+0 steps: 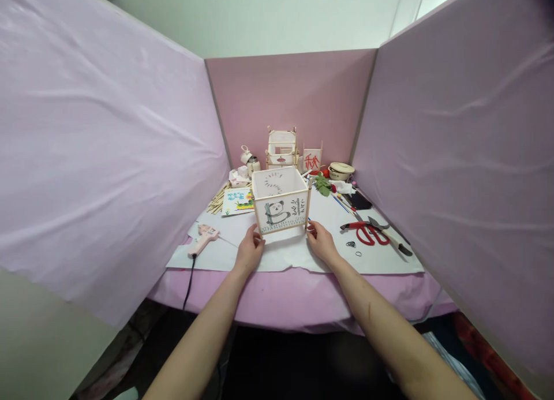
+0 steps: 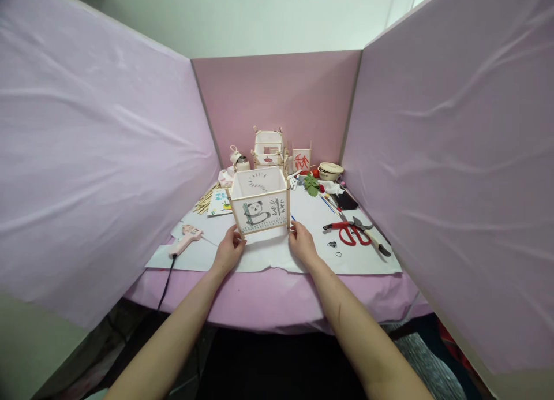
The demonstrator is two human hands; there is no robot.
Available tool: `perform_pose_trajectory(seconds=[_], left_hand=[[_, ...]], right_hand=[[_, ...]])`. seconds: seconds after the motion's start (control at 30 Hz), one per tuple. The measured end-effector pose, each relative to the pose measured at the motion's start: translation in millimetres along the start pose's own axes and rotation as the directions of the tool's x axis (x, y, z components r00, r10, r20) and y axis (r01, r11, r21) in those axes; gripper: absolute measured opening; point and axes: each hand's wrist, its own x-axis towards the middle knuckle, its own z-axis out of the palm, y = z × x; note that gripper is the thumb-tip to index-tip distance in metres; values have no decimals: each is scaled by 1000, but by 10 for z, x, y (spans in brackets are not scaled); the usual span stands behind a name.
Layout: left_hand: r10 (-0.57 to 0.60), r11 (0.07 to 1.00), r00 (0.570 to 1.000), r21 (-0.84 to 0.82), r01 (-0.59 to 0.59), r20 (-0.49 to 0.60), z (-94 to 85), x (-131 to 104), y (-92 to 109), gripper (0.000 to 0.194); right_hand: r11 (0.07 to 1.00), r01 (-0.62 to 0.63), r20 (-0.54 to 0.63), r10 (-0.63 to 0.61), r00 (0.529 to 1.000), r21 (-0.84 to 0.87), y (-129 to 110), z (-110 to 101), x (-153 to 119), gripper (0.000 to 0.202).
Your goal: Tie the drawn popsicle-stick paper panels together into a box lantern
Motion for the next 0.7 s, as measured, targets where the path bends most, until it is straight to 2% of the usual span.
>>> perform_pose_trajectory(seconds=[0.33, 0.5, 0.7], left_hand=[[16, 1000, 999, 9, -16, 36, -2, -18, 9, 57], [17, 999, 1000, 41, -18, 6, 38, 10, -34, 54], [16, 1000, 1000, 11, -17, 19, 35, 22, -56, 56]], right_hand=[[1000, -12, -7, 12, 1000, 6, 4, -11, -8, 39], [1000, -24, 1, 24, 1000, 1, 6, -15, -9, 37], [1000, -28, 4, 28, 1000, -9, -7, -24, -2, 35]])
